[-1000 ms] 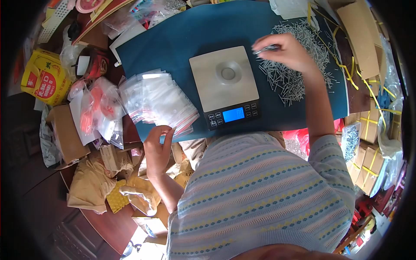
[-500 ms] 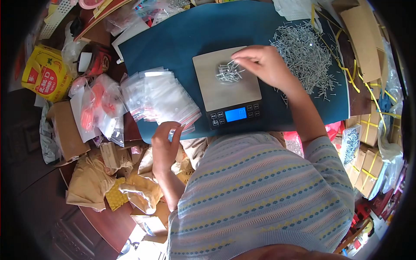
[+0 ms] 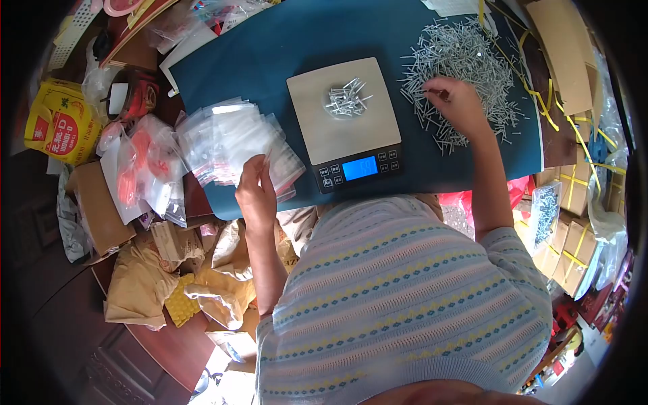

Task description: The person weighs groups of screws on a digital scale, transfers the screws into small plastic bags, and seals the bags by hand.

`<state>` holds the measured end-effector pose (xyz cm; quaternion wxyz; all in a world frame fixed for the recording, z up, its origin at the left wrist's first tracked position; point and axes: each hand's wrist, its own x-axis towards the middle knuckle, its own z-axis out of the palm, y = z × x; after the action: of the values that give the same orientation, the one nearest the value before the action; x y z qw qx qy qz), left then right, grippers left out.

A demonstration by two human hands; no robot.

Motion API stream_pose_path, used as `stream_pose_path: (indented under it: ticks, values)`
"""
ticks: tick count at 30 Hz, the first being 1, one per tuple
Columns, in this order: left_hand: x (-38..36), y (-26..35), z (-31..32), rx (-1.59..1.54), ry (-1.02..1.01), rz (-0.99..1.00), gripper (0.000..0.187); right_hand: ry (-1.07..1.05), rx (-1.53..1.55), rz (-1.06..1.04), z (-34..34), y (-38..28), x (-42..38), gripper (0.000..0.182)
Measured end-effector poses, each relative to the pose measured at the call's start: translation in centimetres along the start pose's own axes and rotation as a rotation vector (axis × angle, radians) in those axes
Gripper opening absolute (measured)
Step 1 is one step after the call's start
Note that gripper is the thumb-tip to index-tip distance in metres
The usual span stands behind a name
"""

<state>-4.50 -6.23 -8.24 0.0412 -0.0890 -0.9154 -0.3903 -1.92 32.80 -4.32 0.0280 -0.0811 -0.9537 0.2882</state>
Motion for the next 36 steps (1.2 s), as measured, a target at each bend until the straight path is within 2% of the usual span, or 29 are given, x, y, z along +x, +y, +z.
stream_pose_path:
  ticks: [3, 6, 9, 12, 15, 18, 21, 24, 27, 31, 32, 34, 36]
  values:
    - [-0.2, 0.2, -0.1, 0.026, -0.023, 0.0, 0.016, -0.041, -0.162, -0.008, 2.0, -0.1, -0.2, 0.014]
    - [-0.4, -0.2, 0.1, 0.015, -0.022, 0.07, 0.013, 0.074, -0.224, 0.0, 4.4, -0.6, -0.4, 0.013]
    - [-0.4, -0.3, -0.3, 0.052, -0.012, 0.103, 0.012, 0.049, -0.247, -0.033, 5.3, -0.9, -0.5, 0.014]
    - [-0.3, 0.3, -1.0, 0.07, 0.029, 0.096, 0.014, 0.061, -0.178, -0.048, 5.3, -0.3, -0.5, 0.015]
    - [-0.3, 0.4, -1.7, 0.05, 0.098, 0.058, 0.016, 0.063, 0.029, -0.093, 4.3, 0.8, -0.2, 0.015]
    - [-0.2, 0.7, -2.4, 0.022, 0.141, 0.043, 0.018, 0.084, 0.243, 0.029, 3.0, 0.7, -0.4, 0.016]
    - [-0.2, 1.4, -2.7, -0.024, 0.152, 0.021, 0.018, 0.004, 0.417, 0.102, 2.2, 1.7, 0.3, 0.017]
    - [-0.1, 2.3, -2.6, -0.066, 0.111, 0.109, 0.019, -0.028, 0.669, 0.078, 1.4, 0.0, 0.9, 0.014]
    - [-0.3, 3.4, -2.6, -0.056, 0.065, 0.104, 0.02, -0.098, 0.785, -0.038, 1.7, -2.6, 2.2, 0.014]
    - [-0.2, 4.3, -2.2, -0.142, 0.003, 0.156, 0.021, -0.251, 0.827, -0.056, 3.3, -7.0, 3.5, 0.019]
    - [-0.2, 4.7, -2.2, -0.157, -0.007, 0.158, 0.022, -0.194, 0.756, -0.219, 4.3, -7.4, 3.9, 0.02]
    - [-0.3, 5.3, -2.1, -0.143, -0.003, 0.192, 0.025, -0.059, 0.592, -0.341, 4.9, -7.8, 3.8, 0.016]
    - [-0.5, 6.0, -2.2, -0.162, -0.011, 0.211, 0.026, -0.118, 0.706, -0.231, 4.9, -7.3, 3.4, 0.014]
